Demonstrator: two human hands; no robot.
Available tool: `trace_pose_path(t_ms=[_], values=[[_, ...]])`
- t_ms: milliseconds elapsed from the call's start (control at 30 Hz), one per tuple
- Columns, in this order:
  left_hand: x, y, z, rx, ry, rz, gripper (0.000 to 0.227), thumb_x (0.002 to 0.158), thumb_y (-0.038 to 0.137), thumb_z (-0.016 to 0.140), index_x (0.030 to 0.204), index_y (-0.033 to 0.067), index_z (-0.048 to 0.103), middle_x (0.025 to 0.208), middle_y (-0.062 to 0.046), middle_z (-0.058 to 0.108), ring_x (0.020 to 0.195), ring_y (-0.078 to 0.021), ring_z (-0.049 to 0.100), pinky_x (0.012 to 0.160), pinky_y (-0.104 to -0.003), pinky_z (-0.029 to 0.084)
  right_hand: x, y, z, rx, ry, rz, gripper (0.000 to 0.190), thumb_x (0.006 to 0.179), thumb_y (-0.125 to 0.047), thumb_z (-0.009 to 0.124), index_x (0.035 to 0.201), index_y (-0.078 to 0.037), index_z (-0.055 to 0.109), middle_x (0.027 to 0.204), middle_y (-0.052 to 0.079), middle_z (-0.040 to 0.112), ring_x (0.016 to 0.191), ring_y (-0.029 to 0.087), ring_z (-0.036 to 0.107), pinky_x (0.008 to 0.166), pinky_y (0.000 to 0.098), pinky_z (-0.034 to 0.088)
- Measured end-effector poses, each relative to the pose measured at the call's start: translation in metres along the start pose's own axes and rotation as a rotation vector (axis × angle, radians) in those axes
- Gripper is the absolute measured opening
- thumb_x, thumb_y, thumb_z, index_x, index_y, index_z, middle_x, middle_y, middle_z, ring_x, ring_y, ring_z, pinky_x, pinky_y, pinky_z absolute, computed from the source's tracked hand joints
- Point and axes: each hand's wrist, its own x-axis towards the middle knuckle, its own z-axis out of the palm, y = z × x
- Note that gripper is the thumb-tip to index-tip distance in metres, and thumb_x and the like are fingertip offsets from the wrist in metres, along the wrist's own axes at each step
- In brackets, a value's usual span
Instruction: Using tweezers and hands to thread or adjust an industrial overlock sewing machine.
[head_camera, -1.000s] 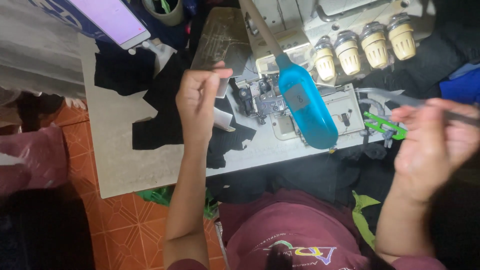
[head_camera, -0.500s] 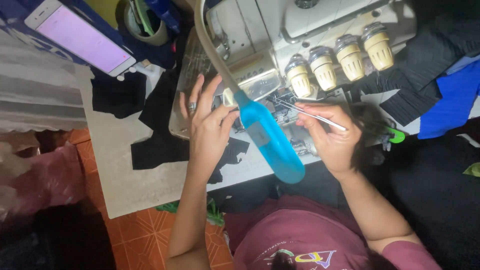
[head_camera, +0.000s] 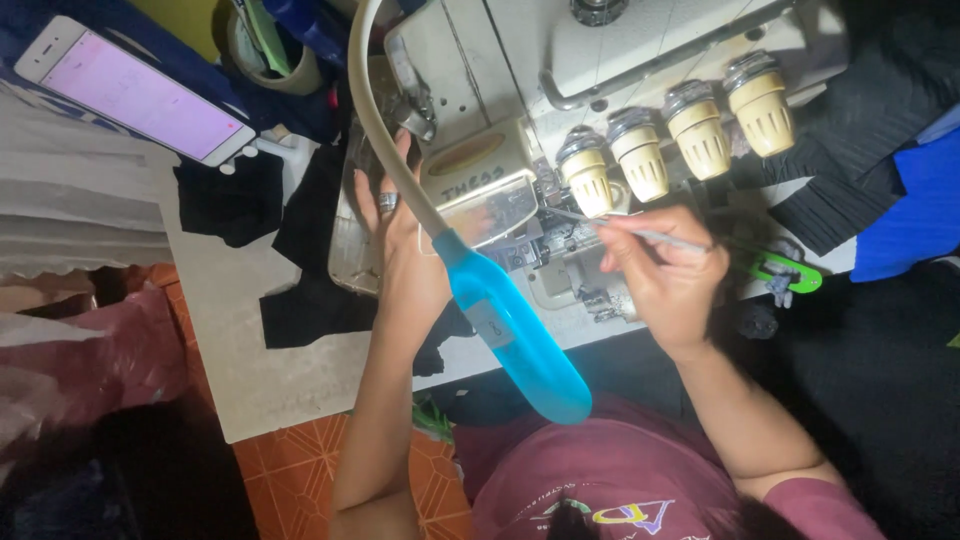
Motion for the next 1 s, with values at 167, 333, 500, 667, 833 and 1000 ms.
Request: trace_pose_path(t_ms=[167, 333, 500, 667, 833, 1000], values=[[0.004, -0.003, 0.003, -0.018, -0.017, -0.023, 0.035, 0.071, 0.014, 0.070, 0.102, 0.0103, 0.055, 0.112, -0.004, 0.053, 0.123, -0.0241, 0.027, 0.097, -0.055, -0.003, -0.002, 0.013, 0.003, 0.235, 0.046, 0.274, 0.009, 0.080, 0.003, 0.058, 0.083, 0.003, 0.049, 0.062, 0.014, 0.059, 0.042, 0.010, 0.052, 0.039, 0.0207, 0.043], [0.007, -0.006, 0.007, -0.032, -0.025, -0.045, 0.035, 0.070, 0.015, 0.071, 0.101, 0.0146, 0.055, 0.107, 0.001, 0.056, 0.123, -0.0218, 0.026, 0.096, -0.054, -0.008, 0.000, 0.010, 0.017, 0.376, 0.032, 0.389, 0.010, 0.078, 0.002, 0.058, 0.084, 0.002, 0.049, 0.061, 0.014, 0.058, 0.041, 0.011, 0.053, 0.038, 0.0196, 0.044], [0.008, -0.010, 0.006, -0.049, -0.024, -0.079, 0.034, 0.070, 0.016, 0.071, 0.100, 0.0190, 0.054, 0.102, 0.006, 0.060, 0.124, -0.0195, 0.026, 0.096, -0.054, -0.013, -0.003, 0.006, 0.018, 0.452, 0.007, 0.502, 0.009, 0.078, -0.001, 0.057, 0.084, 0.000, 0.049, 0.071, 0.015, 0.061, 0.042, 0.009, 0.054, 0.038, 0.0184, 0.046], [0.001, -0.005, -0.023, 0.052, 0.009, 0.145, 0.011, 0.066, 0.008, 0.073, 0.069, 0.0088, 0.062, 0.114, -0.008, 0.053, 0.123, -0.0311, 0.023, 0.095, -0.062, -0.004, -0.009, -0.011, 0.000, 0.368, 0.099, 0.554, 0.009, 0.082, -0.006, 0.054, 0.089, -0.008, 0.048, 0.081, 0.019, 0.061, 0.049, 0.016, 0.057, 0.043, 0.0206, 0.045], [-0.017, -0.022, -0.044, -0.165, 0.186, -0.060, 0.008, 0.083, 0.008, 0.055, 0.076, 0.0131, 0.052, 0.101, 0.003, 0.059, 0.117, -0.0297, 0.039, 0.098, -0.063, 0.006, -0.018, -0.019, -0.057, 0.325, 0.262, 0.321, 0.008, 0.091, -0.016, 0.052, 0.094, -0.009, 0.049, 0.077, 0.007, 0.055, 0.065, 0.022, 0.058, 0.062, 0.0298, 0.053], [-0.024, -0.016, -0.066, -1.008, 0.268, -0.266, 0.006, 0.089, 0.008, 0.041, 0.084, 0.0099, 0.038, 0.093, -0.014, 0.059, 0.101, -0.0210, 0.055, 0.096, -0.033, 0.040, 0.013, 0.013, -0.136, 0.035, 0.194, 0.279, 0.049, 0.081, -0.052, 0.038, 0.102, -0.011, 0.052, 0.106, 0.001, 0.056, 0.106, 0.016, 0.061, 0.097, 0.0227, 0.055]])
